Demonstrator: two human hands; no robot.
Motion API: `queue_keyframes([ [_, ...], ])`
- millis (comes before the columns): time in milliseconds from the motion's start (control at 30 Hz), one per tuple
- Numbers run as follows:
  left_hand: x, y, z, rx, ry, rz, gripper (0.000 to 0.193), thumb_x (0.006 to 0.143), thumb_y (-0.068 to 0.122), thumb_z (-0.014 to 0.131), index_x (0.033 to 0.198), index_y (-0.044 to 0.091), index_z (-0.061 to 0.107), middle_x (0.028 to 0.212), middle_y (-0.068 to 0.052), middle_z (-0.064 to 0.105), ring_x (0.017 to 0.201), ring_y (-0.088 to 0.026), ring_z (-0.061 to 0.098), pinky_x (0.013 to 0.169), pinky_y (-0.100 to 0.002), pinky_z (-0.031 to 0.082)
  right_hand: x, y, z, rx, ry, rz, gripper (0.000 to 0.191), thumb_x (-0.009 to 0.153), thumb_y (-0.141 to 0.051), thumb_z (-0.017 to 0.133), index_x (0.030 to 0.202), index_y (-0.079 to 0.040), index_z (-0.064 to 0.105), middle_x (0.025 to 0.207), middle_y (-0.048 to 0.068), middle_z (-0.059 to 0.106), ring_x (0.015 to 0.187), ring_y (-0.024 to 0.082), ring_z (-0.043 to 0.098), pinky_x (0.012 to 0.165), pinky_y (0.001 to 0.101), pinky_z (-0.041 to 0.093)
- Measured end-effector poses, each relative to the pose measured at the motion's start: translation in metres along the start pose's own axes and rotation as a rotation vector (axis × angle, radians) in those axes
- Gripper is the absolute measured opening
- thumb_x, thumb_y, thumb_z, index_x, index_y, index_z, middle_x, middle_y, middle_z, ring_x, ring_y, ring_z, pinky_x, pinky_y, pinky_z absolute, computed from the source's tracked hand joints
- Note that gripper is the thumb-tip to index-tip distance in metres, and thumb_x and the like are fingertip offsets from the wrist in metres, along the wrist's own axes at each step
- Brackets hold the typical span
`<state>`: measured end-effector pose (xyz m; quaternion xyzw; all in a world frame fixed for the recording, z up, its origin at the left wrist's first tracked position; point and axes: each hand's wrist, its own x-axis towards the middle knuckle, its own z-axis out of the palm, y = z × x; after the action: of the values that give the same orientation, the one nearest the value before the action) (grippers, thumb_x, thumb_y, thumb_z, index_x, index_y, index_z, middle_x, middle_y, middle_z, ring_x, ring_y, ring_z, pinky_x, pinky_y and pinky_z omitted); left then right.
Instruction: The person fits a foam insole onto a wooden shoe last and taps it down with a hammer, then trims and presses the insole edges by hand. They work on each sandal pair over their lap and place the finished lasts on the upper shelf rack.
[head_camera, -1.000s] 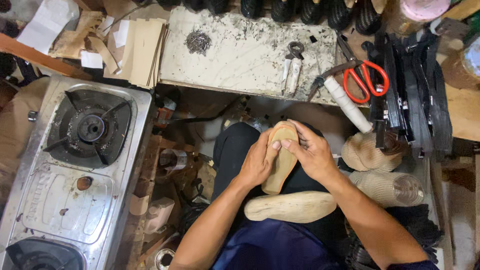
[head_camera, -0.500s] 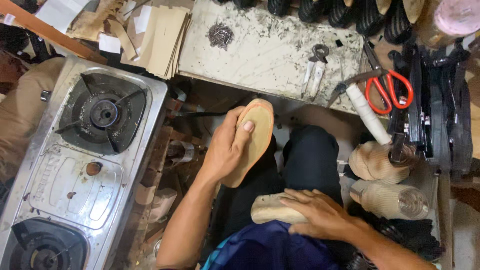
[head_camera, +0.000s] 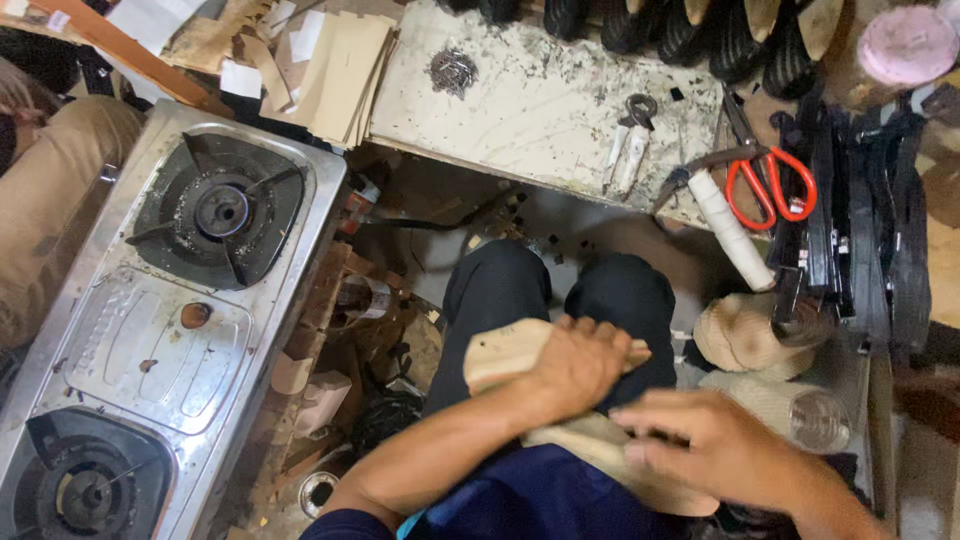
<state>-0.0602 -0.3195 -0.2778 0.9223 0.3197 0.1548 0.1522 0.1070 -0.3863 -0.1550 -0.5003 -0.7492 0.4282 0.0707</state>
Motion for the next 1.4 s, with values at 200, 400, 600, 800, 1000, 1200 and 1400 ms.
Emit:
queue_keyframes([
  [200,-0.004,0.001,0.015,-0.061,0.108,0.0,0.029,0.104,0.033,0.056,0.095,0.007,0.065,0.088,-0.011,0.067,0.078,-0.028,0.061,0.07,-0.047,0.046,0.133,0.026,-0.044,0.082,0.429,-0.114,0.024,0.091,-0.02,0.071,0.106,-0.001,0.075,0.097,0.01,0.077,0.085,0.018,0.073,0.076,0.032,0.057],
  [400,-0.001,0.003,0.001,-0.023,0.153,-0.066,0.031,0.103,0.036,0.056,0.094,0.008,0.066,0.089,-0.012,0.067,0.081,-0.028,0.062,0.076,-0.049,0.047,0.313,0.035,-0.07,0.001,0.666,-0.232,0.027,0.093,-0.019,0.071,0.115,-0.004,0.073,0.108,0.012,0.074,0.094,0.025,0.073,0.083,0.0359,0.057],
  [600,0.006,-0.006,0.0,-0.123,-0.015,-0.08,0.03,0.106,0.033,0.058,0.099,0.005,0.066,0.096,-0.015,0.068,0.084,-0.03,0.063,0.077,-0.05,0.047,0.405,0.019,-0.08,-0.24,0.769,-0.209,0.028,0.091,-0.02,0.073,0.116,-0.009,0.074,0.104,0.015,0.064,0.094,0.036,0.065,0.081,0.0475,0.052],
  [800,0.013,-0.013,0.007,-0.146,-0.114,-0.06,0.024,0.094,0.024,0.061,0.105,0.003,0.067,0.102,-0.018,0.069,0.088,-0.031,0.066,0.08,-0.051,0.048,0.429,0.01,-0.086,-0.249,0.645,-0.011,0.014,0.096,-0.02,0.066,0.1,-0.008,0.072,0.103,0.011,0.063,0.094,0.031,0.066,0.085,0.0464,0.052],
  [1000,0.015,-0.012,0.009,-0.155,-0.133,-0.044,0.029,0.093,0.026,0.062,0.107,0.001,0.067,0.104,-0.019,0.069,0.09,-0.032,0.066,0.081,-0.052,0.048,0.422,0.014,-0.094,-0.214,0.673,-0.136,0.014,0.097,-0.018,0.065,0.098,-0.005,0.065,0.104,0.013,0.064,0.096,0.035,0.065,0.084,0.0477,0.051],
  [1200,0.016,-0.011,0.015,-0.197,-0.187,-0.066,0.031,0.097,0.029,0.062,0.109,0.0,0.067,0.107,-0.022,0.069,0.093,-0.035,0.067,0.087,-0.057,0.049,0.417,0.02,-0.092,-0.162,0.694,-0.192,0.021,0.092,-0.021,0.071,0.107,-0.008,0.068,0.102,0.013,0.063,0.091,0.035,0.066,0.081,0.0469,0.051],
  [1400,0.022,-0.014,0.026,-0.178,-0.18,-0.093,0.036,0.085,0.026,0.066,0.109,0.0,0.067,0.108,-0.021,0.07,0.096,-0.036,0.068,0.089,-0.063,0.049,0.425,0.022,-0.08,-0.256,0.778,-0.234,0.013,0.092,-0.022,0.073,0.101,-0.013,0.075,0.099,0.01,0.064,0.092,0.034,0.067,0.08,0.0453,0.053],
])
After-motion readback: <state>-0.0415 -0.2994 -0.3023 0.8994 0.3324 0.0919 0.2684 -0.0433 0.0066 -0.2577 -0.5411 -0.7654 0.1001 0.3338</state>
